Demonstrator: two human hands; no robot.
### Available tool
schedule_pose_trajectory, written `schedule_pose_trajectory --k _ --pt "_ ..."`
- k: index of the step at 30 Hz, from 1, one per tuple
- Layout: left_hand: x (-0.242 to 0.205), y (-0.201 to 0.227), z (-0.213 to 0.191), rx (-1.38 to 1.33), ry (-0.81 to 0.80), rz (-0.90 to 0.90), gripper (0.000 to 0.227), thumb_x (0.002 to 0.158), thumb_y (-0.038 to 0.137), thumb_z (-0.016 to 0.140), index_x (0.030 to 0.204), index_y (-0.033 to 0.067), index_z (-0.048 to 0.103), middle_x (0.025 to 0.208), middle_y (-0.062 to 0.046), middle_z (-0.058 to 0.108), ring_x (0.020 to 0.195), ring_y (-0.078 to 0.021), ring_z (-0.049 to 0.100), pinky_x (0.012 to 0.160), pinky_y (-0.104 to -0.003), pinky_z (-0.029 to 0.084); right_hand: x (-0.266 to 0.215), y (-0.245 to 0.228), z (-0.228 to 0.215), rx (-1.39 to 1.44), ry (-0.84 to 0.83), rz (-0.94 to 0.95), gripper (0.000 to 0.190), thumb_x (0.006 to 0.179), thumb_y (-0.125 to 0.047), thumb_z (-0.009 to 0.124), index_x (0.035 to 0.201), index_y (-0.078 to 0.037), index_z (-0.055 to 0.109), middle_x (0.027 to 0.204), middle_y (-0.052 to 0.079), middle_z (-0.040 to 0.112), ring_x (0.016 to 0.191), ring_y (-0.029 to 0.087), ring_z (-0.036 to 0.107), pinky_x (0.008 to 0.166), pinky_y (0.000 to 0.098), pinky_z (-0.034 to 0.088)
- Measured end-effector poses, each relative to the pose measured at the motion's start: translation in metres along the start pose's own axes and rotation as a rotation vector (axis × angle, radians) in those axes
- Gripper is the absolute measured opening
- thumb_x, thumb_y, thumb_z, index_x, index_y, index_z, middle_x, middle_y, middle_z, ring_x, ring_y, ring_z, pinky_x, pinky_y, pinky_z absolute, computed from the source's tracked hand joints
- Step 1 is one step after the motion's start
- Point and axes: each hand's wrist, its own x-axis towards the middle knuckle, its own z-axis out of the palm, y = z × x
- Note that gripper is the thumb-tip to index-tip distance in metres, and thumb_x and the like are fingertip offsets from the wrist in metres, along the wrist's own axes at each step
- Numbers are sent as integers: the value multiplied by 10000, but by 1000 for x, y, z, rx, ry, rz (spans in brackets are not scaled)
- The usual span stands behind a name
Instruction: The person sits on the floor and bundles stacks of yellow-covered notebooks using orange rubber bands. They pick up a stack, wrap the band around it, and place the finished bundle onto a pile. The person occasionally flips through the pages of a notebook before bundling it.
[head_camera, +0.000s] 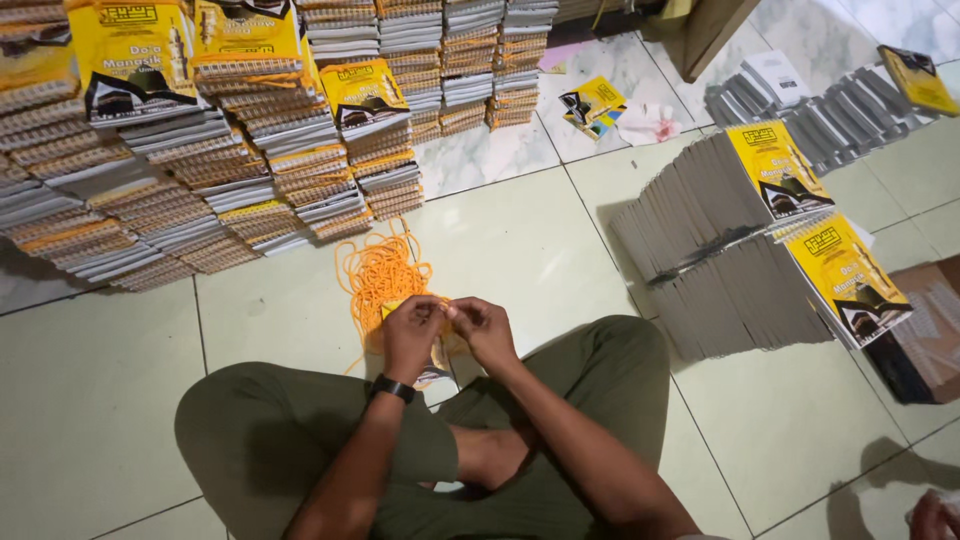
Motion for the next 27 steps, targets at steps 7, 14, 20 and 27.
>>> schedule_pose_trajectory --k 7,14,20,27 --pt "4 -5 -2 -431 -115 -189 371 779 -3 843 1098 -51 661 833 -117 682 653 -151 677 542 -228 580 -8 -15 -1 73 -55 4 90 948 -94 710 937 -19 758 692 59 682 590 71 553 544 188 466" --pt "-1 -8 -3 487 -105 519 75 970 198 696 966 158 759 884 -22 704 906 -245 706 787 -347 570 3 -2 -10 111 -46 118 115 964 -91 680 932 6 734 683 51 610 557 86 541 472 185 422" --pt "-5 -9 -2 840 -109 719 120 1024 271 597 961 192 663 844 26 623 907 -181 665 735 -300 555 9 -2 -17 13 -82 103 116 932 -70 699 926 40 735 660 71 635 538 77 512 466 199 399" --pt "-1 -6 -1 821 -9 791 94 902 204 660 881 144 591 814 -39 565 898 -267 654 704 -353 567 6 -5 -24 -20 -197 6 140 838 4 716 966 57 734 691 14 584 595 67 484 560 205 412"
